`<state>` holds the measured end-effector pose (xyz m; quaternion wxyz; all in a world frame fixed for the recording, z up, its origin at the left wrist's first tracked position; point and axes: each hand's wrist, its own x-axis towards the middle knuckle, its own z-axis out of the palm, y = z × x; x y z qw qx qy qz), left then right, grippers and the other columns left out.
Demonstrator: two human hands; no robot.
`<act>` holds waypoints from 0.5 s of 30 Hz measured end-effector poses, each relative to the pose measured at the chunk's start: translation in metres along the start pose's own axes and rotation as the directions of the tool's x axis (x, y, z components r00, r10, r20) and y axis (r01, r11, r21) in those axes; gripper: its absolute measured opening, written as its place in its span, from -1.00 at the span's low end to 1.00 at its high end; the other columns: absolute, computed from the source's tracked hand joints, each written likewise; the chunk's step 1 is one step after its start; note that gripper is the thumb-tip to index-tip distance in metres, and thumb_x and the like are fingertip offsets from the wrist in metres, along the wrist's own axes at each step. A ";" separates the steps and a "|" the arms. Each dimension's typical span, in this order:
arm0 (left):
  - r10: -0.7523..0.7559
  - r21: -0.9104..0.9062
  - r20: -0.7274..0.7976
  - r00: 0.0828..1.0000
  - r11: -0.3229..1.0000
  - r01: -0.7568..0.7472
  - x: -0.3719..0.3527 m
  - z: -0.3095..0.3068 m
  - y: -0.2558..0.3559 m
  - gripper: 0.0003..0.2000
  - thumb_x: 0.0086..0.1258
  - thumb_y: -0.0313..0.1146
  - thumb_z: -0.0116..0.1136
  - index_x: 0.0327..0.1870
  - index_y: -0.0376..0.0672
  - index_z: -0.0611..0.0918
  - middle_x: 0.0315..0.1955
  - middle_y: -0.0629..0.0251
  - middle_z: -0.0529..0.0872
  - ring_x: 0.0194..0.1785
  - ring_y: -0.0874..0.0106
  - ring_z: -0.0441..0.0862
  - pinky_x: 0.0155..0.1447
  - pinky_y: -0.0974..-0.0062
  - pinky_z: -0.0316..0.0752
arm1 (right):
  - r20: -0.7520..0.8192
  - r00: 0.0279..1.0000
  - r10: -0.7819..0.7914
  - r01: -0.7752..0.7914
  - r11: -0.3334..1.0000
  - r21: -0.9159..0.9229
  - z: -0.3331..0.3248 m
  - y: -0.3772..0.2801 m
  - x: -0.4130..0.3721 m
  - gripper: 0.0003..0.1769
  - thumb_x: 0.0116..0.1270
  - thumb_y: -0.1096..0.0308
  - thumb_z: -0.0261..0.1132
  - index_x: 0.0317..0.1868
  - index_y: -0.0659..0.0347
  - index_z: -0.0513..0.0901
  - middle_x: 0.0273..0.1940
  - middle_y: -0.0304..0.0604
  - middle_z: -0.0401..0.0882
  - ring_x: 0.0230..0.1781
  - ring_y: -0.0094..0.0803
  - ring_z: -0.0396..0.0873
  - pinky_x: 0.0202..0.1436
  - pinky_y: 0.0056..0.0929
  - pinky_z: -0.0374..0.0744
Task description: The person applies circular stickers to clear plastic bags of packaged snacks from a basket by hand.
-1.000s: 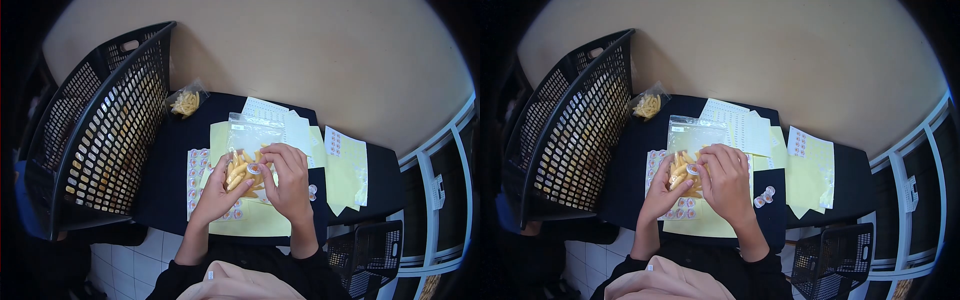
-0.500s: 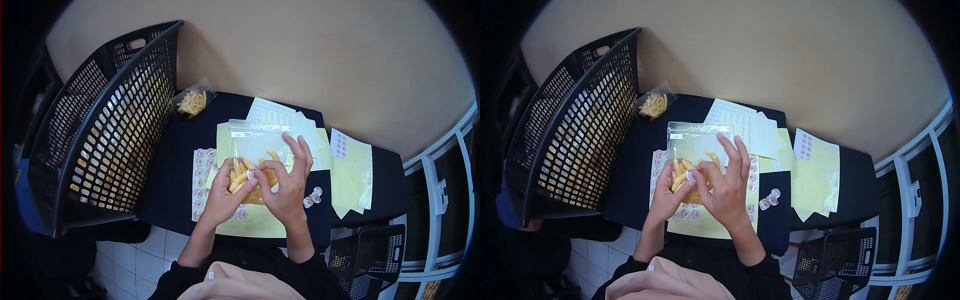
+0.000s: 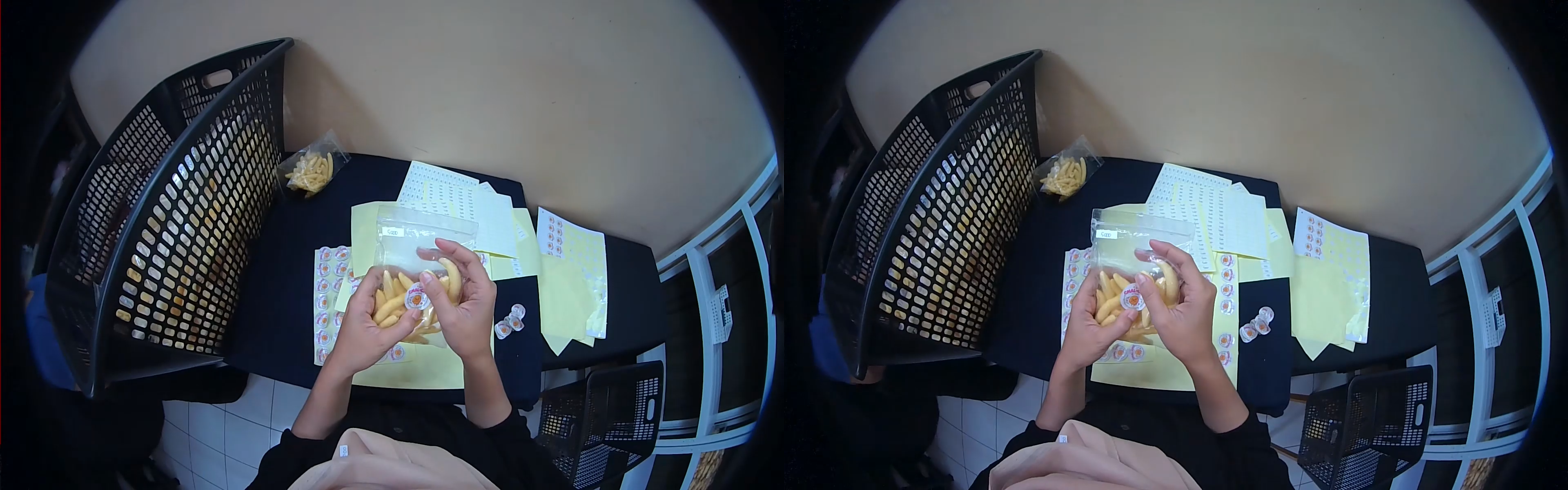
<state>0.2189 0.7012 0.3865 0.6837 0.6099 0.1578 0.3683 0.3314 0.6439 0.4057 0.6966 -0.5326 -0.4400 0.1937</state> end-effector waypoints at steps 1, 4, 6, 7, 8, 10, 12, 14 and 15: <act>0.004 0.001 0.002 1.000 1.000 -0.004 0.000 0.000 0.001 -0.66 0.11 -0.55 0.11 -0.08 -0.25 0.35 -0.25 0.30 0.48 -0.18 0.59 0.47 -0.15 0.66 0.42 | -0.001 1.000 -0.005 0.005 1.000 0.001 -0.001 0.000 0.002 -0.63 0.10 0.58 0.18 -0.03 0.38 0.40 -0.18 0.01 0.54 -0.17 -0.44 0.52 -0.09 -0.54 0.48; -0.019 -0.066 -0.012 1.000 0.998 0.018 0.001 0.002 0.003 -0.64 0.12 -0.55 0.11 -0.06 -0.27 0.32 -0.22 0.28 0.48 -0.14 0.58 0.47 -0.11 0.64 0.43 | 0.082 0.996 0.046 -0.052 0.996 0.078 -0.010 -0.003 0.005 -0.58 0.10 0.60 0.16 0.03 0.37 0.35 -0.11 0.05 0.49 -0.14 -0.41 0.51 -0.07 -0.54 0.48; -0.038 -0.085 -0.004 0.999 0.996 0.037 0.002 0.001 0.003 -0.62 0.12 -0.56 0.11 -0.04 -0.29 0.30 -0.20 0.26 0.48 -0.11 0.56 0.47 -0.08 0.63 0.43 | 0.179 0.982 0.054 -0.087 0.980 0.178 -0.012 -0.008 0.005 -0.48 0.09 0.61 0.16 0.11 0.34 0.27 -0.01 0.07 0.42 -0.08 -0.37 0.48 -0.05 -0.53 0.47; -0.037 -0.085 -0.003 0.999 0.996 0.037 0.002 0.001 0.004 -0.62 0.12 -0.56 0.11 -0.04 -0.29 0.30 -0.20 0.26 0.48 -0.11 0.56 0.47 -0.08 0.63 0.43 | 0.179 0.982 0.054 -0.086 0.980 0.177 -0.013 -0.010 0.004 -0.48 0.09 0.61 0.16 0.11 0.34 0.27 -0.01 0.07 0.42 -0.08 -0.37 0.48 -0.05 -0.53 0.47; -0.027 -0.089 -0.009 1.000 0.996 0.027 0.002 0.001 0.004 -0.62 0.12 -0.55 0.12 -0.04 -0.28 0.31 -0.20 0.26 0.48 -0.11 0.56 0.47 -0.07 0.63 0.43 | 0.204 0.979 0.019 -0.038 0.995 0.092 -0.013 -0.012 0.003 -0.43 0.07 0.62 0.17 0.14 0.33 0.24 0.02 0.07 0.39 -0.05 -0.35 0.46 -0.03 -0.51 0.46; -0.021 -0.094 -0.012 1.000 0.995 0.019 0.002 0.001 0.003 -0.62 0.12 -0.55 0.12 -0.04 -0.28 0.31 -0.20 0.26 0.48 -0.11 0.55 0.47 -0.07 0.63 0.43 | 0.229 0.973 -0.011 0.010 1.000 0.006 -0.016 -0.012 0.000 -0.38 0.06 0.62 0.18 0.17 0.32 0.20 0.04 0.08 0.36 -0.02 -0.32 0.44 -0.01 -0.50 0.46; -0.052 -0.090 0.042 0.998 0.994 0.056 0.003 0.000 0.004 -0.61 0.12 -0.53 0.13 -0.03 -0.27 0.31 -0.20 0.25 0.48 -0.11 0.55 0.47 -0.06 0.62 0.42 | 0.211 0.977 0.012 -0.007 1.000 -0.026 -0.019 -0.013 -0.002 -0.35 0.03 0.62 0.20 0.18 0.31 0.19 0.04 0.08 0.36 0.02 -0.31 0.41 0.00 -0.50 0.45; -0.040 -0.036 0.086 0.996 0.998 0.044 0.005 -0.002 0.004 -0.61 0.12 -0.52 0.14 -0.03 -0.26 0.31 -0.19 0.25 0.48 -0.10 0.54 0.47 -0.05 0.61 0.42 | 0.209 0.978 0.010 -0.006 1.000 -0.018 -0.022 -0.015 -0.003 -0.35 0.03 0.62 0.20 0.18 0.31 0.19 0.05 0.07 0.36 0.02 -0.31 0.41 0.01 -0.50 0.45; -0.034 0.018 0.126 0.991 0.999 0.032 0.007 -0.002 0.004 -0.61 0.13 -0.52 0.14 -0.02 -0.25 0.31 -0.18 0.25 0.48 -0.10 0.54 0.47 -0.05 0.60 0.42 | 0.210 0.978 0.011 -0.010 1.000 -0.008 -0.023 -0.016 -0.004 -0.34 0.02 0.62 0.19 0.19 0.30 0.19 0.05 0.07 0.36 0.03 -0.32 0.41 0.01 -0.50 0.45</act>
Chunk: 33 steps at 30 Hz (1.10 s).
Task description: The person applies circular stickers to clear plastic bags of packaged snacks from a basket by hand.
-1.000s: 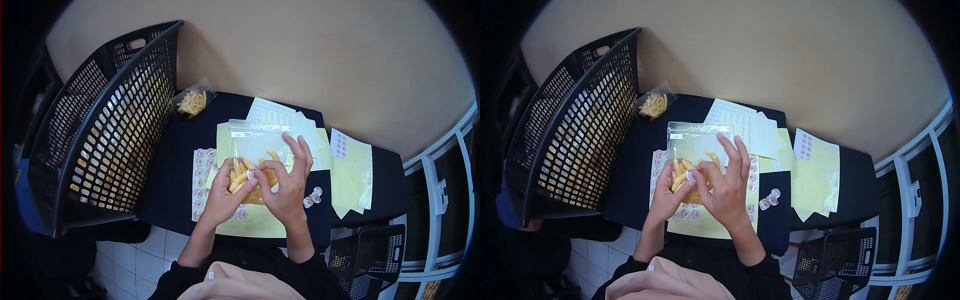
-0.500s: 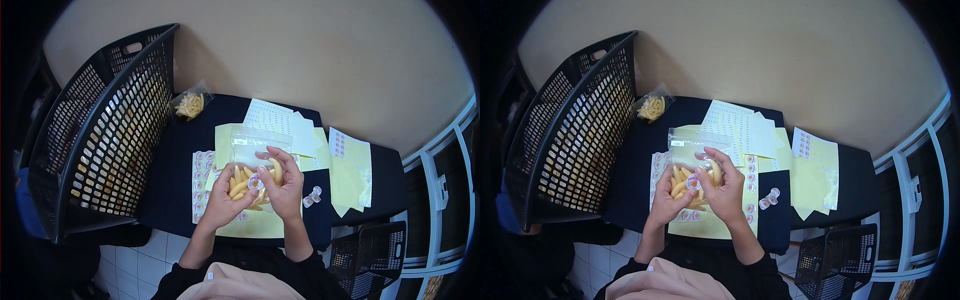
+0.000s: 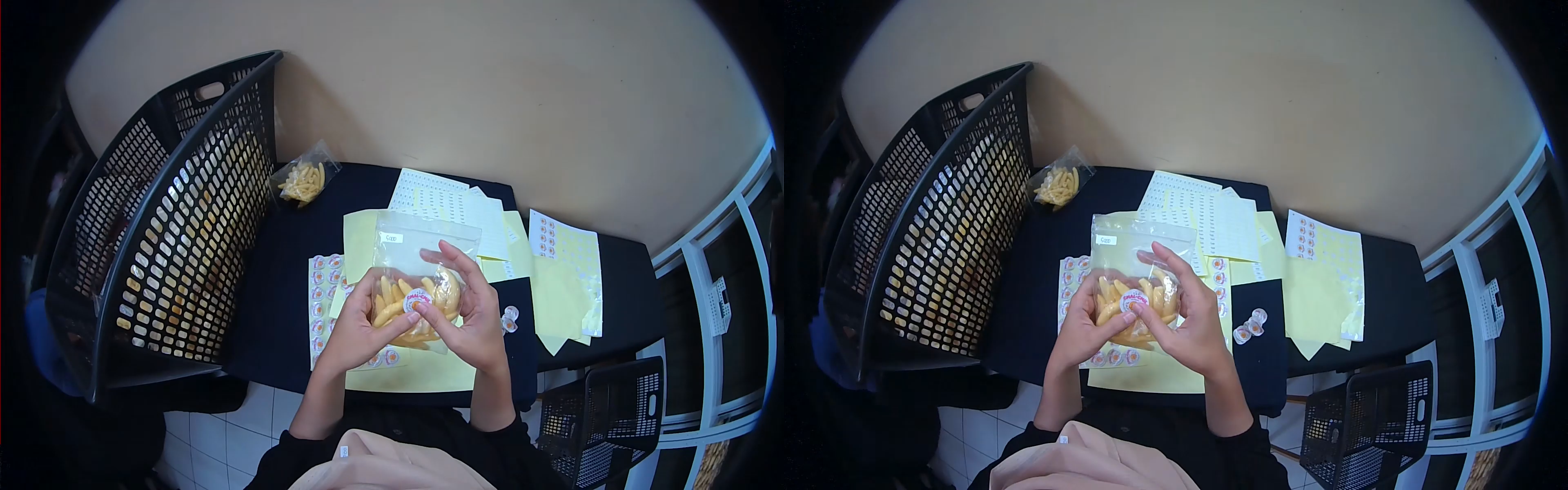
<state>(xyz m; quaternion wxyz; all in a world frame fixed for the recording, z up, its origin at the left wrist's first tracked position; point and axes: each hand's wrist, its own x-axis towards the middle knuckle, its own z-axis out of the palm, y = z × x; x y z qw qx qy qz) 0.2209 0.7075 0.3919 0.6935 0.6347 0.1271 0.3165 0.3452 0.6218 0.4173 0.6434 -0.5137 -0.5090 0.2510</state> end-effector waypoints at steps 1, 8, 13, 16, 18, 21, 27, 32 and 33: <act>0.003 0.000 0.007 1.000 1.000 -0.003 0.001 0.001 0.002 -0.61 0.13 -0.52 0.14 -0.02 -0.25 0.31 -0.18 0.25 0.48 -0.10 0.54 0.47 -0.05 0.60 0.42 | -0.005 1.000 -0.004 0.004 1.000 -0.003 -0.002 -0.001 -0.001 -0.34 0.02 0.62 0.19 0.19 0.30 0.19 0.05 0.07 0.36 0.03 -0.32 0.41 0.01 -0.50 0.45; -0.083 -0.087 0.189 0.978 0.991 0.101 0.009 0.022 -0.004 -0.61 0.13 -0.56 0.05 0.01 -0.24 0.30 -0.14 0.23 0.47 -0.05 0.51 0.45 0.02 0.56 0.38 | -0.049 0.999 -0.002 -0.002 0.997 -0.074 -0.031 -0.007 -0.026 -0.29 -0.01 0.69 0.17 0.21 0.29 0.15 0.08 0.03 0.33 0.06 -0.33 0.37 0.01 -0.52 0.46; -0.177 0.038 0.440 0.880 0.983 0.179 0.018 0.054 -0.014 -0.45 0.12 -0.53 0.10 0.15 -0.18 0.17 0.00 0.17 0.39 0.07 0.44 0.38 0.08 0.46 0.34 | -0.270 0.962 0.036 -0.070 0.991 -0.118 -0.068 -0.005 -0.065 -0.29 -0.01 0.68 0.18 0.21 0.31 0.14 0.11 0.00 0.29 0.10 -0.34 0.32 0.09 -0.47 0.39; -0.023 0.278 0.290 0.957 0.959 -0.061 0.034 0.043 -0.020 -0.40 0.08 -0.46 0.17 0.17 -0.15 0.19 0.13 0.18 0.28 0.12 0.32 0.32 0.05 0.42 0.37 | -0.535 0.800 -0.271 -0.055 0.855 -0.515 -0.136 0.002 -0.099 -0.37 0.04 0.62 0.18 0.17 0.32 0.20 0.12 -0.01 0.27 0.13 -0.29 0.28 0.17 -0.37 0.31; 0.033 0.476 0.092 0.995 0.876 -0.073 0.054 0.009 -0.027 -0.43 0.05 -0.40 0.22 0.12 -0.14 0.26 0.10 0.22 0.29 0.12 0.35 0.30 0.02 0.40 0.37 | -0.766 0.544 -0.344 -0.136 0.864 -0.485 -0.195 0.009 -0.139 -0.41 0.04 0.59 0.21 0.14 0.32 0.24 0.14 -0.01 0.26 0.13 -0.27 0.27 0.17 -0.33 0.30; 0.195 0.605 -0.259 0.946 0.796 0.002 0.096 -0.080 -0.062 -0.50 -0.01 -0.37 0.26 0.00 -0.14 0.35 0.05 0.24 0.31 0.08 0.31 0.32 0.03 0.35 0.34 | -0.893 0.063 -0.446 -0.218 0.867 -0.448 -0.297 0.039 -0.239 -0.45 0.02 0.54 0.25 0.06 0.38 0.29 0.05 0.01 0.33 0.00 -0.27 0.37 0.05 -0.34 0.42; 0.374 0.931 -0.366 0.852 0.126 0.344 0.122 -0.188 -0.090 -0.55 -0.01 -0.33 0.22 -0.04 -0.16 0.40 0.09 0.01 0.22 0.16 0.05 0.17 0.19 0.23 0.17 | -0.777 -0.510 -0.370 -0.575 0.818 -0.013 -0.378 0.104 -0.413 -0.51 -0.25 0.52 0.29 -0.22 0.48 0.36 -0.36 0.06 0.49 -0.38 -0.19 0.53 -0.31 -0.31 0.57; 0.324 0.919 -0.354 0.878 0.294 0.262 0.136 -0.214 -0.099 -0.67 -0.02 -0.42 0.20 -0.17 -0.23 0.48 -0.07 0.06 0.34 0.04 0.13 0.30 0.14 0.33 0.25 | -0.542 -0.839 -0.047 -0.106 0.991 0.077 -0.382 0.137 -0.428 -0.46 -0.29 0.50 0.31 -0.25 0.53 0.28 -0.26 0.15 0.45 -0.38 -0.15 0.52 -0.31 -0.28 0.58; 0.337 0.900 -0.366 0.867 0.365 0.238 0.137 -0.213 -0.098 -0.70 -0.03 -0.44 0.19 -0.22 -0.25 0.51 -0.12 0.08 0.37 0.00 0.16 0.34 0.12 0.37 0.27 | -0.519 -0.855 0.021 -0.044 0.993 0.112 -0.383 0.137 -0.429 -0.41 -0.29 0.49 0.32 -0.21 0.53 0.26 -0.23 0.14 0.44 -0.35 -0.15 0.51 -0.28 -0.29 0.58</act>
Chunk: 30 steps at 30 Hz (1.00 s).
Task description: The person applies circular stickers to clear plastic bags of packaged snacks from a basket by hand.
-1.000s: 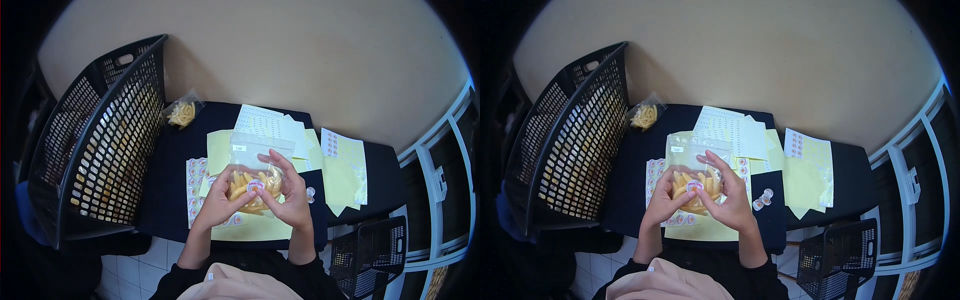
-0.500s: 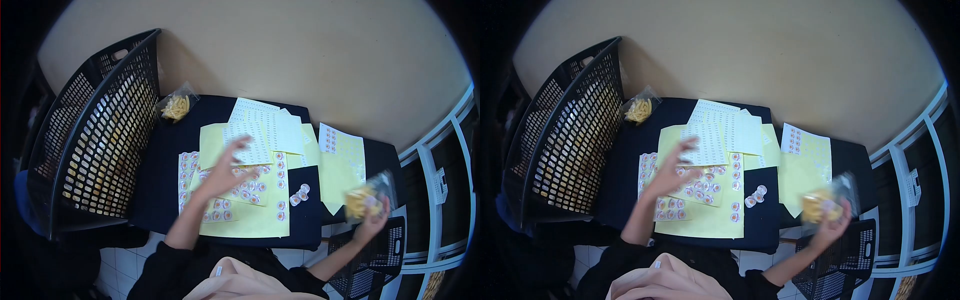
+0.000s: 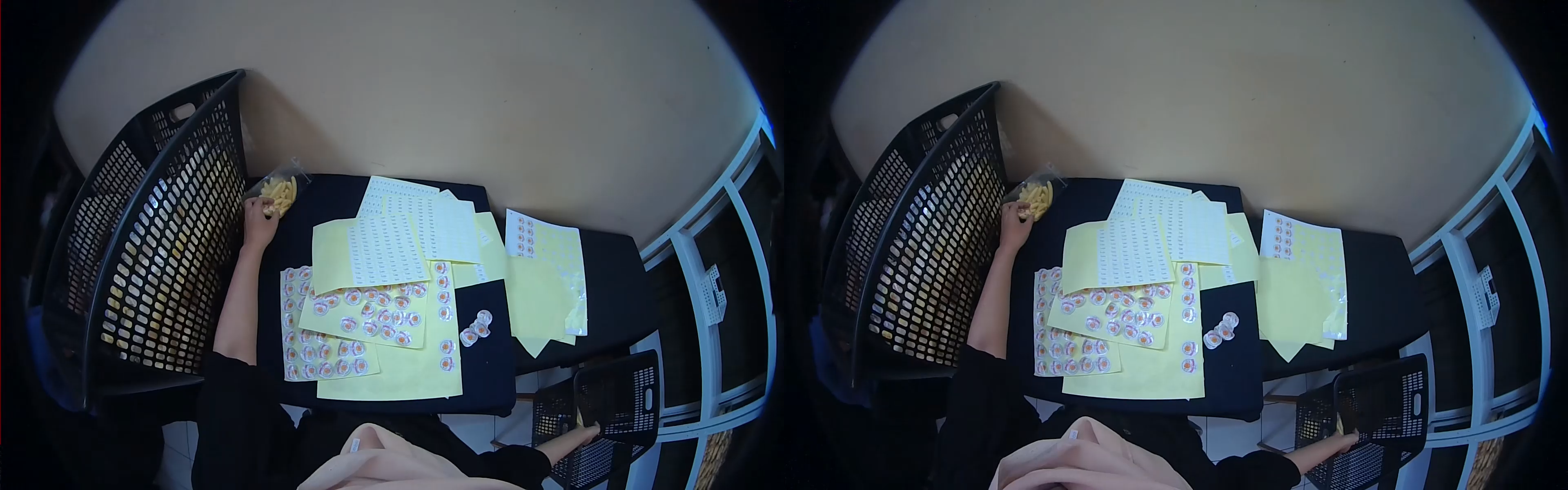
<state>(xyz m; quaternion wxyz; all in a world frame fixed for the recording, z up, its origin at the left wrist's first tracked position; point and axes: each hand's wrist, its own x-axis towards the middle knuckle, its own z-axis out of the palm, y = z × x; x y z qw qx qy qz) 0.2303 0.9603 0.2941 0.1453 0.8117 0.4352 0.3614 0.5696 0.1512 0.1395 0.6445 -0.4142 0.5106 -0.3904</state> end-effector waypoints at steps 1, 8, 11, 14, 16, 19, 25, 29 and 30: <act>0.000 -0.003 0.005 1.000 1.000 0.000 0.000 0.001 0.001 -0.70 -0.03 -0.44 0.19 -0.22 -0.25 0.51 -0.12 0.08 0.37 0.00 0.16 0.34 0.12 0.37 0.27 | -0.020 0.997 0.069 -0.069 0.998 0.001 -0.001 0.000 0.002 -0.37 -0.30 0.48 0.33 -0.17 0.53 0.24 -0.20 0.14 0.43 -0.31 -0.14 0.50 -0.26 -0.29 0.58; -0.050 -0.348 -0.059 0.997 0.937 0.026 -0.018 -0.010 0.031 -0.74 0.03 -0.55 0.18 -0.21 -0.32 0.50 -0.15 0.20 0.39 -0.06 0.35 0.47 -0.02 0.52 0.44 | 0.172 0.967 0.187 -0.236 0.912 0.336 0.016 -0.074 -0.102 -0.47 -0.11 0.45 0.23 -0.10 0.50 0.27 -0.07 0.09 0.38 -0.04 -0.16 0.42 -0.17 -0.27 0.57; -0.045 -0.645 -0.035 0.998 0.764 0.012 -0.029 -0.027 0.057 -0.78 0.11 -0.57 0.14 -0.20 -0.36 0.48 -0.14 0.28 0.37 -0.02 0.42 0.45 0.00 0.60 0.45 | 0.484 0.855 -0.187 -0.080 0.874 0.479 0.045 -0.118 -0.173 -0.64 0.09 0.50 0.07 -0.06 0.46 0.38 -0.02 0.07 0.36 0.06 -0.18 0.36 -0.05 -0.42 0.50; 0.011 -0.804 -0.001 1.000 0.595 -0.007 -0.045 -0.045 0.083 -0.76 0.14 -0.59 0.11 -0.15 -0.34 0.46 -0.11 0.28 0.36 -0.02 0.46 0.43 0.02 0.59 0.41 | 0.615 0.568 -0.546 -0.005 0.745 0.667 0.050 -0.154 -0.296 -0.69 0.18 0.55 0.04 -0.03 0.39 0.35 -0.08 0.00 0.41 -0.09 -0.25 0.45 -0.06 -0.45 0.49; 0.036 -0.875 0.033 0.999 0.484 0.012 -0.064 -0.065 0.114 -0.76 0.15 -0.61 0.09 -0.14 -0.32 0.46 -0.11 0.27 0.36 -0.02 0.48 0.43 0.01 0.61 0.39 | 0.692 0.339 -0.638 -0.140 0.693 0.707 0.036 -0.166 -0.379 -0.70 0.19 0.59 0.02 -0.03 0.35 0.34 -0.15 -0.04 0.43 -0.18 -0.31 0.47 -0.10 -0.47 0.49; 0.091 -0.907 0.081 0.993 0.420 0.035 -0.093 -0.086 0.145 -0.76 0.14 -0.64 0.07 -0.14 -0.31 0.46 -0.08 0.29 0.32 -0.02 0.50 0.43 -0.04 0.68 0.41 | 0.790 0.008 -0.614 -0.273 0.758 0.592 -0.007 -0.158 -0.487 -0.73 0.18 0.62 -0.01 -0.07 0.34 0.36 -0.20 -0.09 0.42 -0.22 -0.43 0.45 -0.10 -0.52 0.46; 0.157 -0.928 0.011 0.987 0.370 -0.048 -0.134 -0.105 0.185 -0.74 0.09 -0.63 0.12 -0.17 -0.28 0.44 -0.14 0.31 0.29 -0.04 0.52 0.41 -0.19 0.71 0.50 | 0.607 -0.780 -0.153 -0.142 0.988 0.066 -0.089 -0.121 -0.595 -0.13 -0.06 0.53 0.34 0.24 0.23 0.03 0.03 -0.04 0.27 0.02 -0.30 0.36 0.01 -0.40 0.45; 0.095 -0.949 -0.015 0.995 0.312 -0.044 -0.143 -0.108 0.189 -0.50 0.06 -0.61 0.15 0.06 -0.24 0.26 -0.10 0.23 0.29 0.01 0.46 0.39 -0.04 0.58 0.46 | 0.450 -0.891 -0.068 -0.083 0.996 -0.014 -0.107 -0.117 -0.607 -0.07 -0.05 0.52 0.36 0.25 0.34 -0.05 0.04 0.06 0.32 -0.04 -0.30 0.45 -0.06 -0.45 0.52; 0.096 -0.954 0.021 0.995 0.298 -0.008 -0.143 -0.113 0.190 -0.40 0.05 -0.60 0.17 0.13 -0.24 0.17 -0.07 0.20 0.28 0.02 0.43 0.39 0.00 0.55 0.44 | 0.430 -0.902 -0.030 -0.064 0.996 -0.065 -0.107 -0.116 -0.607 -0.08 -0.04 0.54 0.35 0.25 0.35 -0.06 0.04 0.06 0.33 -0.06 -0.32 0.47 -0.08 -0.47 0.53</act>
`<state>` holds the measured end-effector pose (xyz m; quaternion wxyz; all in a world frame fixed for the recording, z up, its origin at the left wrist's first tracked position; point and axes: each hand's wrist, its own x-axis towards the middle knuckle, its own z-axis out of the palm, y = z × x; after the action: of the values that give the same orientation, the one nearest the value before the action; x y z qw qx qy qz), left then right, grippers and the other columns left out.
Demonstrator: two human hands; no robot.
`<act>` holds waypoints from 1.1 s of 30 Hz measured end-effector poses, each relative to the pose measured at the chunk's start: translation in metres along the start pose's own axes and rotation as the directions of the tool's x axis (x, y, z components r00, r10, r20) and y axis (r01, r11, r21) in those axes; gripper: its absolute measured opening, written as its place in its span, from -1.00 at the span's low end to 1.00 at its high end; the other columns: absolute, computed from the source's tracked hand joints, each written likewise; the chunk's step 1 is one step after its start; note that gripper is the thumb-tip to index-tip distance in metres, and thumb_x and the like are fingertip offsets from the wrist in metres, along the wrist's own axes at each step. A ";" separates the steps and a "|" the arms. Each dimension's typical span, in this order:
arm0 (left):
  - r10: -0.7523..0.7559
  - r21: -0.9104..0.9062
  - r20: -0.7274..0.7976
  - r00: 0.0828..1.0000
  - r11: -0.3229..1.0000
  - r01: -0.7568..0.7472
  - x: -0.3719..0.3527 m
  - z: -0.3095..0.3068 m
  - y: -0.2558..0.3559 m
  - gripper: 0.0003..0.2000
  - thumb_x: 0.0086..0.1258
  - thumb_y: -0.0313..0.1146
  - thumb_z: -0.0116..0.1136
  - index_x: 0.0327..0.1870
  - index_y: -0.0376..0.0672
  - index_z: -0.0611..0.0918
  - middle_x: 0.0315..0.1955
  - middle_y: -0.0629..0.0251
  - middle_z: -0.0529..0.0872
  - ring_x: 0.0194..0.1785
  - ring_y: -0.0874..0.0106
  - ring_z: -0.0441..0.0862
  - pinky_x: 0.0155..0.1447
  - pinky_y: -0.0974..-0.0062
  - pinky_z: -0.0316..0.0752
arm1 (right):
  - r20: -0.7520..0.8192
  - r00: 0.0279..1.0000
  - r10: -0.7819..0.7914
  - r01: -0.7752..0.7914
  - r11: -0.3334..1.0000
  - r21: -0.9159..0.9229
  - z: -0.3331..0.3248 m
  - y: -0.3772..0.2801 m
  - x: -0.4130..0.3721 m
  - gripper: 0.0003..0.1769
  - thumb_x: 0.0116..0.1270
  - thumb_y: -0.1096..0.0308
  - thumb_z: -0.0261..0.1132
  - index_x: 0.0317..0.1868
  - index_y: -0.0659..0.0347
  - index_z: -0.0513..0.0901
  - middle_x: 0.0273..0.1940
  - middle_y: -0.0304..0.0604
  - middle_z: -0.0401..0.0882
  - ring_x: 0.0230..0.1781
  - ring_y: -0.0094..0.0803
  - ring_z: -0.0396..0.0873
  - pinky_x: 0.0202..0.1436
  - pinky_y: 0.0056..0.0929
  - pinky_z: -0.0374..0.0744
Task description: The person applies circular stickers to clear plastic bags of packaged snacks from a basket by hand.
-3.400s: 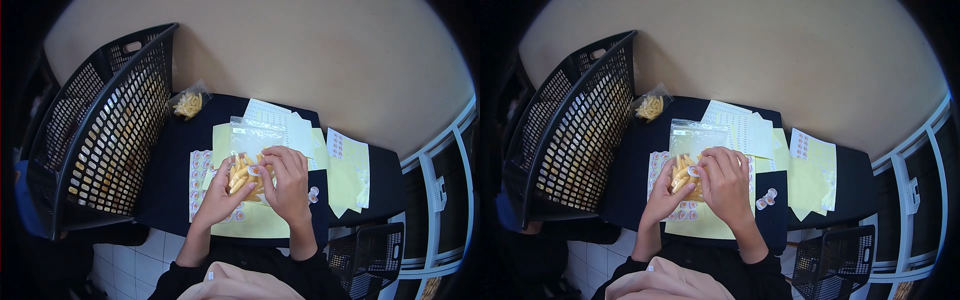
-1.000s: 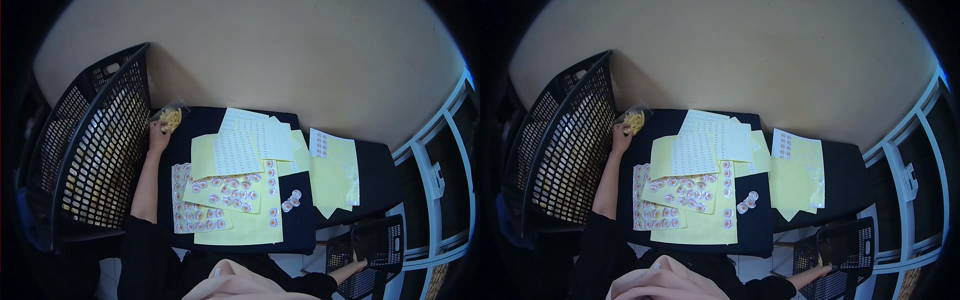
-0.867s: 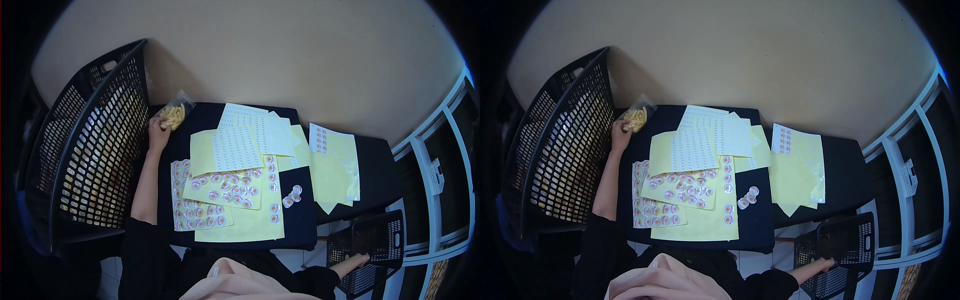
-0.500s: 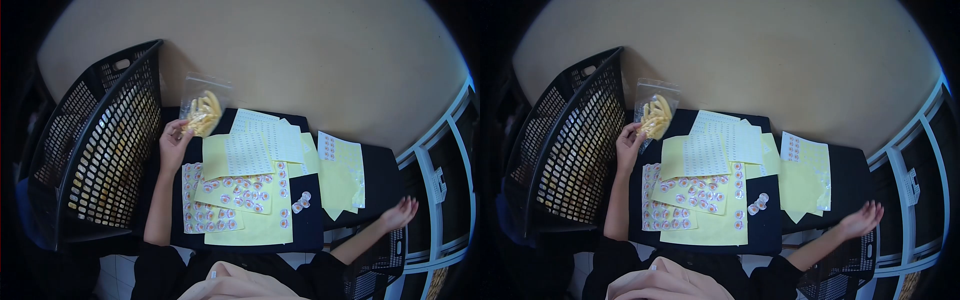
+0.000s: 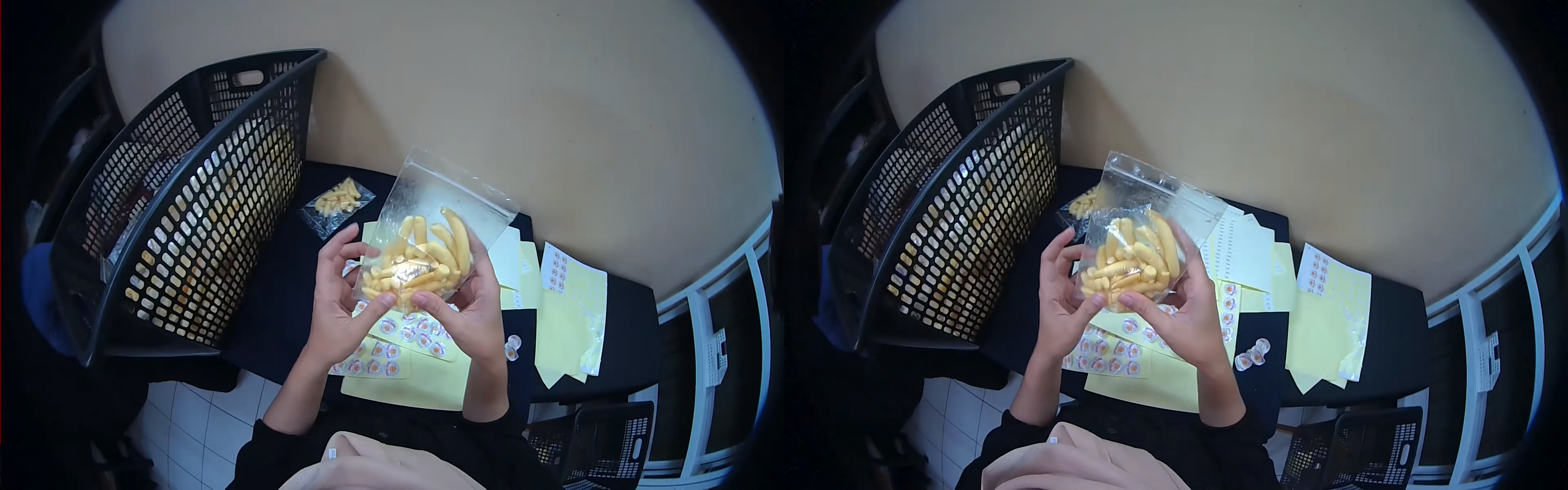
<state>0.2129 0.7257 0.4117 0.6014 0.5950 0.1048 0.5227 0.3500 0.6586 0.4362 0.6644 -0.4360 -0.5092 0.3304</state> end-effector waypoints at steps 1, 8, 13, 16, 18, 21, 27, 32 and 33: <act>-0.037 -0.019 0.014 0.999 0.999 0.038 -0.001 -0.001 0.002 -0.30 0.04 -0.59 0.19 0.20 -0.23 0.07 -0.05 0.16 0.28 0.03 0.40 0.39 0.05 0.51 0.41 | 0.018 1.000 -0.008 0.008 1.000 0.001 0.000 0.001 0.000 -0.09 -0.02 0.56 0.33 0.26 0.34 -0.07 0.01 0.07 0.37 -0.10 -0.34 0.49 -0.14 -0.49 0.55; -0.247 0.044 0.039 0.968 0.968 0.246 -0.003 -0.003 -0.002 -0.25 -0.02 -0.56 0.28 0.20 -0.32 0.10 -0.05 0.03 0.45 0.02 0.39 0.46 0.00 0.55 0.44 | 0.165 0.984 0.071 -0.042 0.984 -0.173 -0.009 0.007 -0.003 -0.12 0.05 0.49 0.29 0.29 0.26 -0.09 -0.16 0.09 0.50 -0.20 -0.34 0.54 -0.24 -0.52 0.54; -0.319 0.246 -0.062 0.946 0.914 0.324 -0.005 -0.002 -0.004 -0.35 -0.06 -0.50 0.33 0.09 -0.36 0.26 -0.17 0.13 0.53 -0.04 0.45 0.50 -0.05 0.56 0.46 | 0.159 0.981 0.108 -0.072 0.973 -0.221 -0.010 0.011 -0.002 -0.14 0.07 0.42 0.27 0.28 0.28 -0.07 -0.16 0.12 0.49 -0.20 -0.33 0.55 -0.27 -0.50 0.53; -0.137 0.306 -0.009 0.991 0.943 0.133 -0.007 -0.001 -0.008 -0.43 -0.03 -0.50 0.31 0.04 -0.32 0.31 -0.19 0.18 0.54 -0.07 0.47 0.51 -0.04 0.55 0.45 | 0.168 0.984 0.053 -0.011 0.971 -0.240 -0.012 0.008 -0.002 -0.16 0.07 0.39 0.28 0.27 0.29 -0.03 -0.15 0.11 0.49 -0.20 -0.32 0.54 -0.25 -0.46 0.52; -0.162 0.175 -0.026 0.986 0.971 0.164 -0.008 -0.002 -0.008 -0.47 -0.01 -0.50 0.30 0.01 -0.31 0.32 -0.19 0.20 0.54 -0.09 0.48 0.52 -0.03 0.55 0.44 | 0.170 0.985 0.018 0.027 0.966 -0.256 -0.015 0.006 -0.002 -0.18 0.07 0.37 0.29 0.26 0.29 0.00 -0.14 0.09 0.49 -0.20 -0.31 0.54 -0.23 -0.44 0.51; -0.197 0.101 -0.028 0.980 0.975 0.199 -0.009 -0.005 -0.006 -0.52 0.01 -0.52 0.26 -0.02 -0.30 0.34 -0.18 0.22 0.52 -0.09 0.49 0.51 -0.03 0.57 0.43 | 0.137 0.986 0.096 -0.052 0.954 -0.294 -0.020 0.008 0.001 -0.23 0.06 0.34 0.31 0.22 0.31 0.10 -0.14 0.06 0.50 -0.18 -0.32 0.53 -0.18 -0.44 0.50; -0.179 0.097 -0.028 0.983 0.979 0.181 -0.013 -0.001 -0.009 -0.58 0.11 -0.49 0.18 0.00 -0.31 0.33 -0.16 0.23 0.50 -0.07 0.53 0.47 -0.02 0.61 0.39 | 0.101 0.990 0.094 -0.079 0.985 -0.151 -0.016 0.008 0.001 -0.30 0.02 0.38 0.34 0.16 0.32 0.21 -0.16 0.03 0.52 -0.20 -0.40 0.54 -0.17 -0.51 0.50; -0.179 -0.068 -0.083 0.980 0.982 0.174 -0.011 0.003 -0.013 -0.65 0.22 -0.44 0.08 0.00 -0.31 0.34 -0.19 0.25 0.50 -0.08 0.57 0.45 0.00 0.63 0.36 | 0.088 0.978 0.187 -0.168 0.968 -0.185 -0.010 0.002 0.001 -0.39 0.04 0.45 0.31 0.12 0.32 0.26 -0.16 0.00 0.52 -0.20 -0.44 0.53 -0.15 -0.55 0.50; -0.199 -0.064 -0.086 0.976 0.979 0.194 -0.010 0.004 -0.013 -0.67 0.23 -0.44 0.06 -0.01 -0.31 0.34 -0.20 0.27 0.50 -0.09 0.57 0.45 -0.01 0.63 0.36 | 0.090 0.978 0.188 -0.169 0.968 -0.184 -0.011 0.005 0.003 -0.39 0.04 0.45 0.31 0.12 0.32 0.26 -0.16 0.00 0.52 -0.20 -0.44 0.53 -0.15 -0.55 0.50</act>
<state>0.2180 0.7196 0.3975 0.6610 0.5404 0.1762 0.4899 0.3612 0.6603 0.4312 0.5627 -0.5188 -0.5296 0.3657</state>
